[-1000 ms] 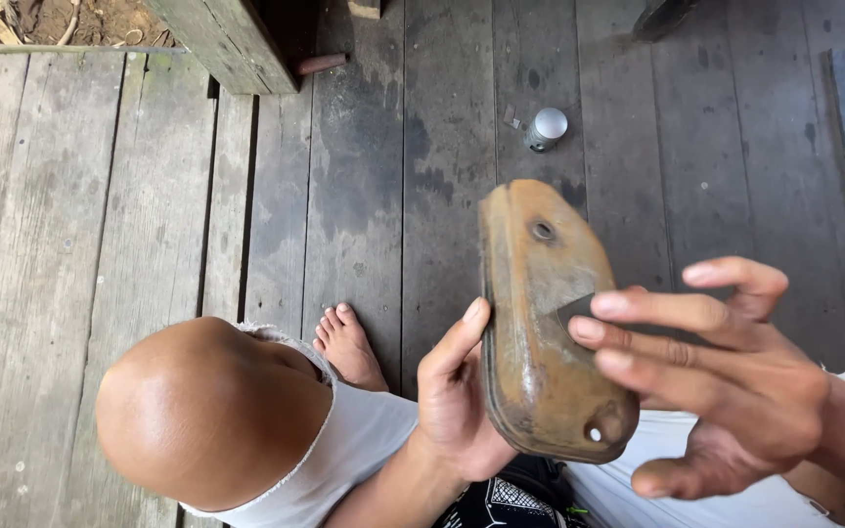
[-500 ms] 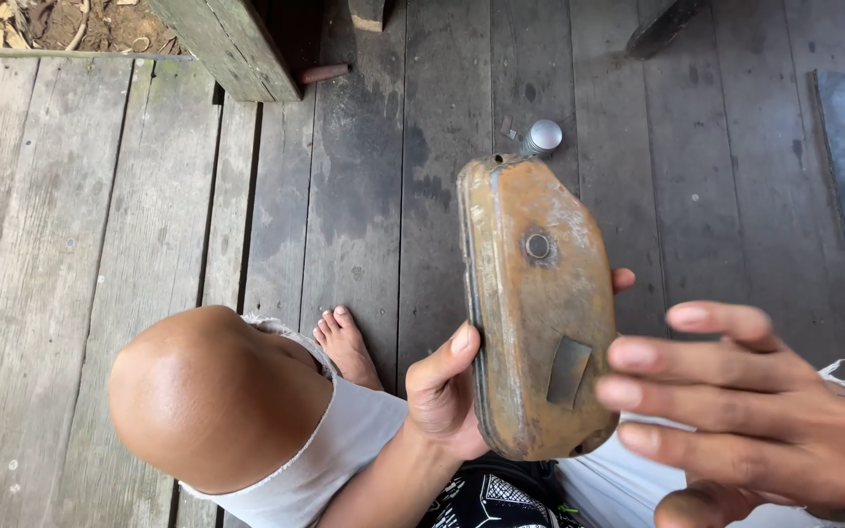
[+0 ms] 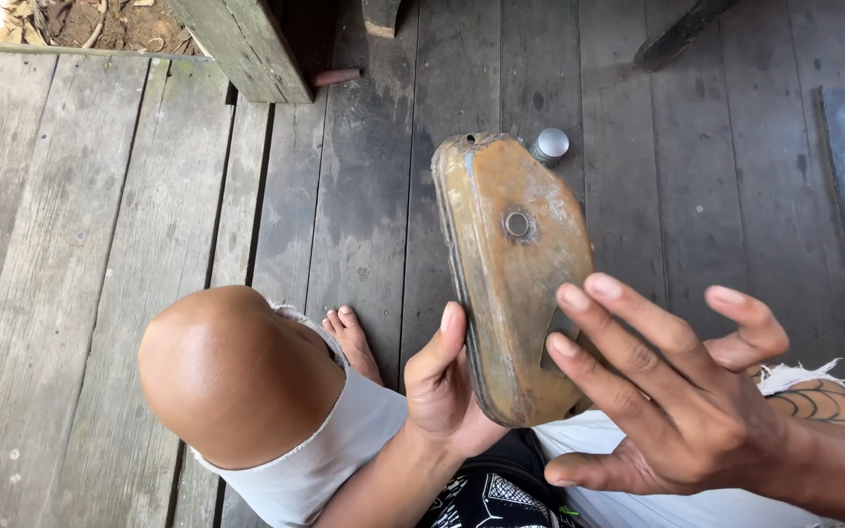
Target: Scrubbing a rusty metal part with an abrasive material to clean the surface.
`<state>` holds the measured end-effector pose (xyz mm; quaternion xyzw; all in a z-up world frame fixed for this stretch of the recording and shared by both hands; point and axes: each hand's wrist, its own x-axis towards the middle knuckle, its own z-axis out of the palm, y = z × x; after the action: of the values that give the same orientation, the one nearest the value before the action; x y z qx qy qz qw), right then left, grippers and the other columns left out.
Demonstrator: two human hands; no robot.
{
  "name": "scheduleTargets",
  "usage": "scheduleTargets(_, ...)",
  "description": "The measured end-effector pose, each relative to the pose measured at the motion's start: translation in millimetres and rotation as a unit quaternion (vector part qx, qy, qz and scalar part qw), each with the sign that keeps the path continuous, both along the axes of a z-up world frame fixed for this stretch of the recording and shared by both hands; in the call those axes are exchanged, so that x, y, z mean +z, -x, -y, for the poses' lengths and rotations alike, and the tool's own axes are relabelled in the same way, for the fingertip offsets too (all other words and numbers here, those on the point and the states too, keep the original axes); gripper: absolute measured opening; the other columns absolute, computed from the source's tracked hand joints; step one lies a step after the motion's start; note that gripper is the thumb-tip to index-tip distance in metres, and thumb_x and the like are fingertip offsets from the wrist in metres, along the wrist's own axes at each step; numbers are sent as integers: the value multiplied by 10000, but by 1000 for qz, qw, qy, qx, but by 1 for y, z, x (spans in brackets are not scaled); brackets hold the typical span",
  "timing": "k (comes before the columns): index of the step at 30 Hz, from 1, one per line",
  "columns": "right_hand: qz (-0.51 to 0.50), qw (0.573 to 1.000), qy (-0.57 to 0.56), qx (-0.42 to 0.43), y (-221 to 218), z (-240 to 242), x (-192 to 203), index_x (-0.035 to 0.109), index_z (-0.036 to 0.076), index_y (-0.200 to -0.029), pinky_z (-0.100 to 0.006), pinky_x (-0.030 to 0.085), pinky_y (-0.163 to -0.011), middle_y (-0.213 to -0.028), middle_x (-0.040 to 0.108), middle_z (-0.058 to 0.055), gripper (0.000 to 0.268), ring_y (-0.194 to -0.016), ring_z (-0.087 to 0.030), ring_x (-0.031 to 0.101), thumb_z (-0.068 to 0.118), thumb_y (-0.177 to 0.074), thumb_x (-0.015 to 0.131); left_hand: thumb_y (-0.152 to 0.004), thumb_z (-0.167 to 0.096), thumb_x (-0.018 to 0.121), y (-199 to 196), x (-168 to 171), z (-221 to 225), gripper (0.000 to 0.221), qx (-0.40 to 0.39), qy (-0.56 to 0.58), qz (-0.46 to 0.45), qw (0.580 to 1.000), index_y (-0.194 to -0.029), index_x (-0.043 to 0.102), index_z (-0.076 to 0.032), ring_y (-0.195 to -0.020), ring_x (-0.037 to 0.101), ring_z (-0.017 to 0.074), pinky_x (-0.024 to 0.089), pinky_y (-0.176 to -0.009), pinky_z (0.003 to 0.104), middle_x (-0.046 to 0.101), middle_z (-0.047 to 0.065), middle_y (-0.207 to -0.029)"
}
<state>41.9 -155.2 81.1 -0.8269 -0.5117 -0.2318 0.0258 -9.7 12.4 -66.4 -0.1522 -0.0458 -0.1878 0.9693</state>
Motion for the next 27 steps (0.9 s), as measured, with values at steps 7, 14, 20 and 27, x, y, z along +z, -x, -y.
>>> scheduleTargets(7, -32, 999, -26, 13, -4, 16, -2, 599, 132, -1296, -618, 87, -1103, -1329, 591, -56, 886, -1273, -271, 576, 896, -890, 407, -1055, -422, 432, -7, 26, 0, 729, -13, -59, -16, 998, -1676, 255, -82, -1434, 438, 313, 359, -1222, 538, 359, 192, -1640)
scheduleTargets(14, -4, 1000, -26, 1, -5, 18, 4, 674, 201, -1247, -617, 72, -1079, -1289, 639, -3, 873, -1245, -253, 591, 901, -882, 304, -1118, -336, 478, -8, 11, 5, 568, 2, -33, 25, 999, -1601, 399, -49, -1378, 568, 285, 425, -1232, 464, 529, 179, -1537)
scheduleTargets(20, -7, 999, -47, 0, -2, 19, 9, 635, 104, -1276, -614, 82, -1100, -1330, 617, -43, 946, -1266, -269, 610, 897, -874, 311, -1123, -281, 476, -17, 23, 3, 514, 5, -28, 33, 999, -1574, 419, -42, -1355, 588, 288, 437, -1211, 472, 552, 175, -1509)
scheduleTargets(27, -49, 995, -88, -20, -5, 29, 12, 580, 52, -1320, -607, 33, -1145, -1380, 624, -108, 947, -1313, -270, 623, 859, -857, 408, -1088, -96, 522, -36, 65, -6, 509, 34, -121, 72, 989, -1559, 359, 7, -1332, 577, 313, 449, -1179, 454, 528, 226, -1487)
